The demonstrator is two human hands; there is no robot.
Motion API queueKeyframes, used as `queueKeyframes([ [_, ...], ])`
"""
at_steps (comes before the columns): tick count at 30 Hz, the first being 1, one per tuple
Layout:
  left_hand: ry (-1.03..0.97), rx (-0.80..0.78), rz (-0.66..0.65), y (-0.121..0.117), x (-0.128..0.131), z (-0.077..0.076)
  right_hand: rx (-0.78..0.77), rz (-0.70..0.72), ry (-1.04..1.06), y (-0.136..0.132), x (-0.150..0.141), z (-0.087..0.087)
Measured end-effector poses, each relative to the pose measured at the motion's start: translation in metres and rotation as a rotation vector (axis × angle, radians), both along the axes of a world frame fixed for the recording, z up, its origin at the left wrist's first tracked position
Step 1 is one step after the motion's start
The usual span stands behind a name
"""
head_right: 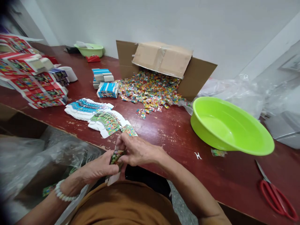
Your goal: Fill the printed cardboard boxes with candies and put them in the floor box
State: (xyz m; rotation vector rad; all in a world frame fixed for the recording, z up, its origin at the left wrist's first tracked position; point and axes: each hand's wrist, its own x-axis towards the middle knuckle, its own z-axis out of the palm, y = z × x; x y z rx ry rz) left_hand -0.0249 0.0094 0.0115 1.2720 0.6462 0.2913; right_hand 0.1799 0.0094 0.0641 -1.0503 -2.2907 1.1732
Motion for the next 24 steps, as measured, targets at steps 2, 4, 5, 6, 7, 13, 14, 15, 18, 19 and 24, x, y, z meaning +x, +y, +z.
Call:
queueKeyframes([
  [2,-0.005,-0.040,-0.007,-0.003,0.004,0.006,-0.129,0.083,0.117,0.005,0.001,-0.003],
  [4,-0.032,-0.058,0.066,-0.006,0.008,0.010,-0.162,0.061,0.222,0.006,0.001,-0.008],
  [5,-0.041,-0.057,0.143,-0.007,0.009,0.011,-0.122,-0.016,0.262,0.005,-0.001,-0.010],
  [6,-0.047,-0.050,0.231,-0.008,0.009,0.011,-0.065,-0.125,0.296,0.004,-0.003,-0.013],
  [7,-0.054,-0.051,0.312,-0.009,0.009,0.009,-0.025,-0.241,0.328,0.002,-0.007,-0.017],
  [13,-0.084,-0.034,0.527,-0.006,0.011,-0.004,-0.162,-0.542,0.492,-0.005,-0.031,-0.047],
  [14,-0.074,0.015,0.562,-0.005,0.012,-0.006,-0.147,-0.577,0.501,-0.004,-0.031,-0.050],
  [15,-0.071,0.062,0.609,-0.005,0.012,-0.008,-0.129,-0.600,0.496,-0.002,-0.031,-0.052],
  [18,-0.089,0.160,0.780,-0.009,0.012,-0.011,-0.105,-0.588,0.457,0.001,-0.026,-0.053],
  [19,-0.104,0.183,0.825,-0.011,0.012,-0.012,-0.121,-0.593,0.472,0.001,-0.026,-0.053],
  [24,-0.118,0.271,0.921,-0.022,0.012,-0.013,-0.225,-0.691,0.713,-0.005,-0.043,-0.062],
])
